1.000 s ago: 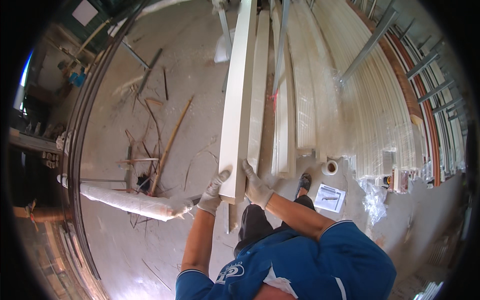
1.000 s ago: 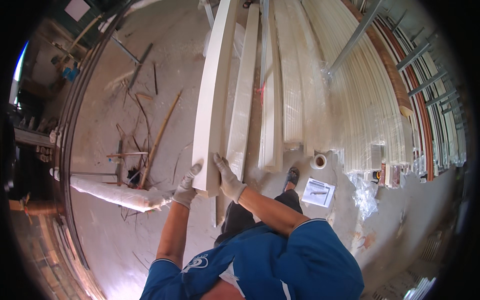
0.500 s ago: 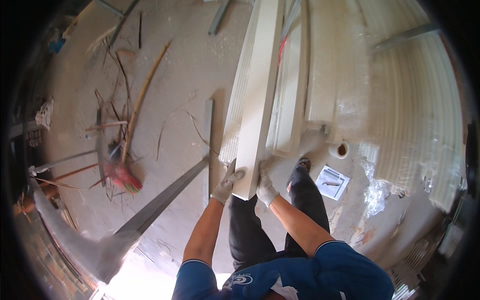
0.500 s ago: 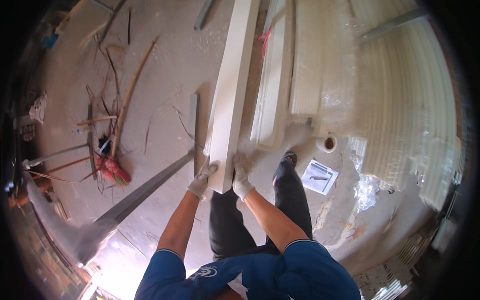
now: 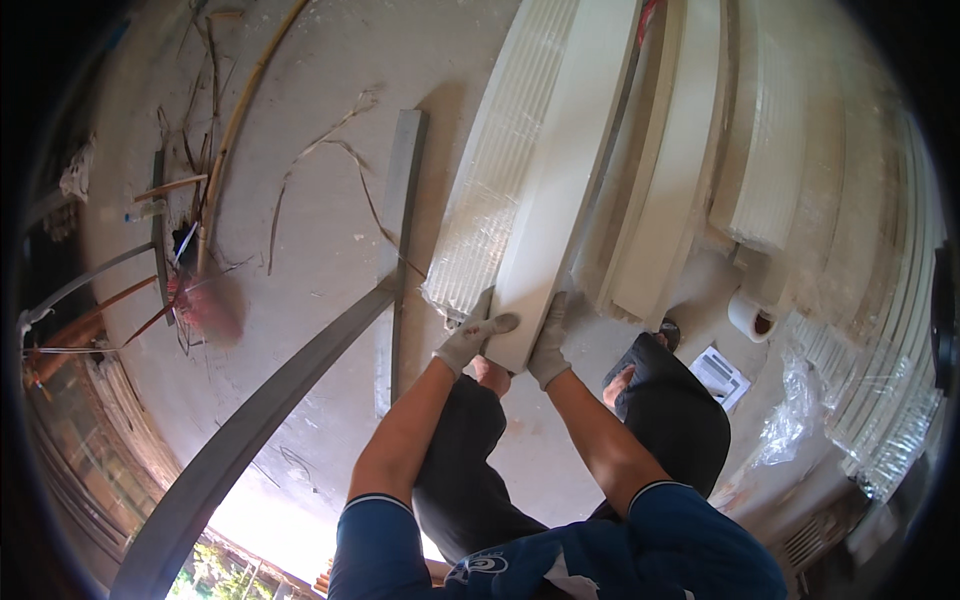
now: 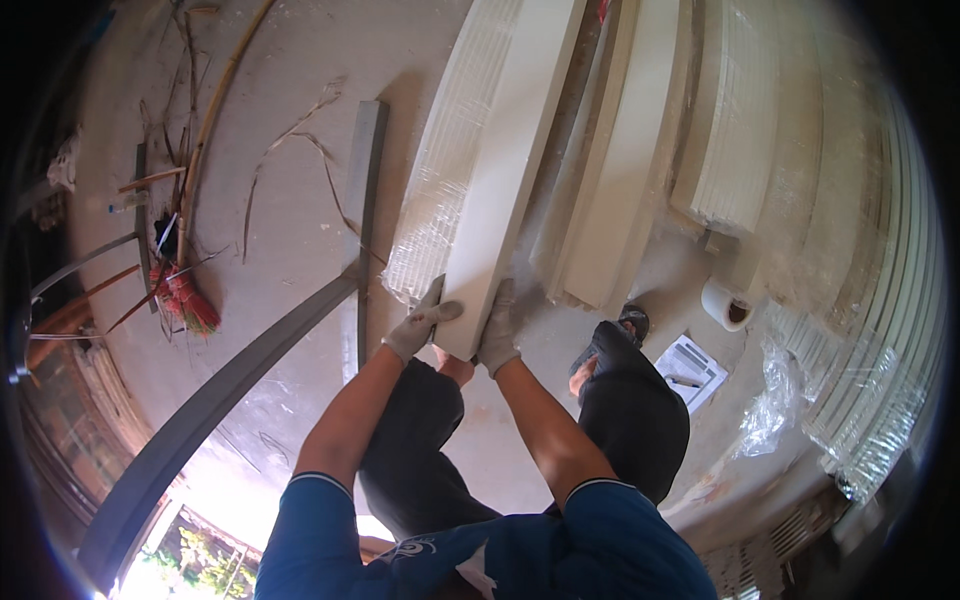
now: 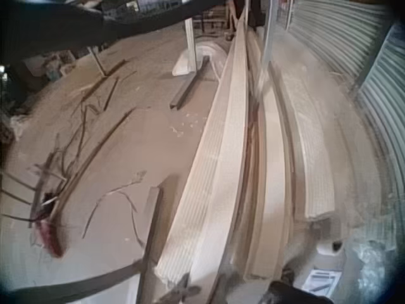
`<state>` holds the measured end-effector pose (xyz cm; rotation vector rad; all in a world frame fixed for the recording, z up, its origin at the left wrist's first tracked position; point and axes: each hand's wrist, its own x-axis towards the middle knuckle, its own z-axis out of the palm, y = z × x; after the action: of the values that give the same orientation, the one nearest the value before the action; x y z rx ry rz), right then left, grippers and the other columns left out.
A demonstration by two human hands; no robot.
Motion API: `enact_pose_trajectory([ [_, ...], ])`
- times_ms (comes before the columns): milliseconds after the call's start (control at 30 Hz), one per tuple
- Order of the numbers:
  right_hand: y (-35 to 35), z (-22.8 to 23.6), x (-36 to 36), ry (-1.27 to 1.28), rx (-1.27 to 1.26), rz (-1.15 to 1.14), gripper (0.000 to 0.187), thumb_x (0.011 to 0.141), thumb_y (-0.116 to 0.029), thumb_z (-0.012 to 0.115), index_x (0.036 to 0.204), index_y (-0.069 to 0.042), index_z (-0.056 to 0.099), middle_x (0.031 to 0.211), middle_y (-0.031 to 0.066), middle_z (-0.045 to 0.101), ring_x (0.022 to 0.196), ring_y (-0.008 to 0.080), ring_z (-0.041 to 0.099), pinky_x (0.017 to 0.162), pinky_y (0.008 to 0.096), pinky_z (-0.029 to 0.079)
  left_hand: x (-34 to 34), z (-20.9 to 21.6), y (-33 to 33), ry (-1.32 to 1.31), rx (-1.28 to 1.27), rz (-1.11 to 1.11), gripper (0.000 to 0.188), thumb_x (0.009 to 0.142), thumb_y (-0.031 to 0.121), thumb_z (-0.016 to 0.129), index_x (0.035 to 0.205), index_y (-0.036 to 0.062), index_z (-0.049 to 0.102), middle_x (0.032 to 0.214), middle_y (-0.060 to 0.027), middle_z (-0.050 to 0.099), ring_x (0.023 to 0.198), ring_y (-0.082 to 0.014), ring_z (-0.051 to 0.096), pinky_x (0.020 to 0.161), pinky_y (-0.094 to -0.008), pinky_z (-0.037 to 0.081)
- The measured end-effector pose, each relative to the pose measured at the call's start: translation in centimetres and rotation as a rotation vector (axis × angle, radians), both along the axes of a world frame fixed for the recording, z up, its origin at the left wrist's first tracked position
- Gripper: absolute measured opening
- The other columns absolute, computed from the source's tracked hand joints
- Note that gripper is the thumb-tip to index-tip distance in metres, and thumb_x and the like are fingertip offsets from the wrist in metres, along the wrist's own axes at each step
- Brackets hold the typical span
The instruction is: The person repeatedly picks up long, light-colored wooden profiles from a pile, wraps them in clear plastic film, and stacks them on a rack. The person handles the profiles one at a time, wrapping each before placing it in the stack.
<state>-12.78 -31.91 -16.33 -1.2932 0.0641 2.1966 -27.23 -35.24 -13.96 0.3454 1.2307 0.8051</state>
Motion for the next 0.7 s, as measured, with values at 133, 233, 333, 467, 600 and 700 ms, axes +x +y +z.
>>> enact_pose_trajectory([
  [133, -0.8, -0.8, -0.9, -0.086, 0.057, 0.127, 0.095, 0.082, -0.087, 0.036, 0.133, -0.009, 0.052, 0.121, 0.0103, 0.061, 0.113, 0.0223, 0.061, 0.094, 0.0363, 0.053, -1.4, -1.5, -1.8, 0.007, 0.038, 0.040, 0.092, 0.090, 0.038, 0.065, 0.155, -0.0066, 0.017, 0.154, -0.0179, 0.035, 0.142, -0.0224, 0.034, 0.115, -0.0306, 0.029],
  [233, -3.1, -0.4, -1.8, 0.035, 0.020, 0.163, 0.099, 0.080, -0.089, 0.037, 0.137, -0.009, 0.049, 0.128, 0.0113, 0.058, 0.121, 0.0230, 0.056, 0.100, 0.0372, 0.049, -2.7, -1.3, -4.2, 0.129, 0.034, 0.024, 0.094, 0.090, 0.050, 0.064, 0.152, -0.0074, 0.024, 0.147, -0.0207, 0.043, 0.136, -0.0258, 0.043, 0.110, -0.0328, 0.036],
  [333, -6.1, -1.2, -2.9, 0.148, -0.162, 0.173, 0.102, 0.078, -0.091, 0.032, 0.135, -0.007, 0.048, 0.124, 0.0104, 0.058, 0.115, 0.0230, 0.059, 0.096, 0.0366, 0.053, -4.2, -2.4, -7.1, 0.121, -0.032, 0.013, 0.101, 0.086, 0.055, 0.064, 0.154, -0.0066, 0.021, 0.149, -0.0202, 0.042, 0.137, -0.0270, 0.042, 0.111, -0.0339, 0.035],
  [467, -8.5, -3.4, -2.4, -0.136, 0.140, 0.721, 0.109, 0.084, -0.088, 0.020, 0.153, -0.005, 0.029, 0.151, 0.0170, 0.040, 0.140, 0.0264, 0.037, 0.117, 0.0365, 0.030, -6.7, -5.6, -12.3, -0.152, -0.061, 0.093, 0.111, 0.076, 0.056, 0.072, 0.155, -0.0041, 0.022, 0.146, -0.0170, 0.045, 0.133, -0.0251, 0.047, 0.110, -0.0363, 0.037],
  [600, -7.8, -3.2, -1.0, -0.035, 0.290, 0.865, 0.109, 0.087, -0.086, 0.008, 0.157, -0.003, 0.016, 0.161, 0.0172, 0.021, 0.150, 0.0241, 0.017, 0.122, 0.0345, 0.014, -9.2, -7.9, -15.5, 0.029, -0.314, 0.089, 0.076, 0.082, 0.036, 0.071, 0.143, -0.0028, 0.045, 0.121, -0.0082, 0.062, 0.112, -0.0174, 0.058, 0.099, -0.0360, 0.046],
  [700, -6.4, -3.2, -2.2, -0.033, 0.397, 0.972, 0.099, 0.093, -0.079, 0.010, 0.158, -0.005, 0.013, 0.163, 0.0136, 0.022, 0.152, 0.0261, 0.017, 0.121, 0.0345, 0.018, -11.0, -8.7, -15.5, -0.334, -0.148, 0.108, 0.077, 0.084, 0.042, 0.074, 0.141, -0.0016, 0.047, 0.135, -0.0136, 0.058, 0.123, -0.0255, 0.059, 0.105, -0.0417, 0.048],
])
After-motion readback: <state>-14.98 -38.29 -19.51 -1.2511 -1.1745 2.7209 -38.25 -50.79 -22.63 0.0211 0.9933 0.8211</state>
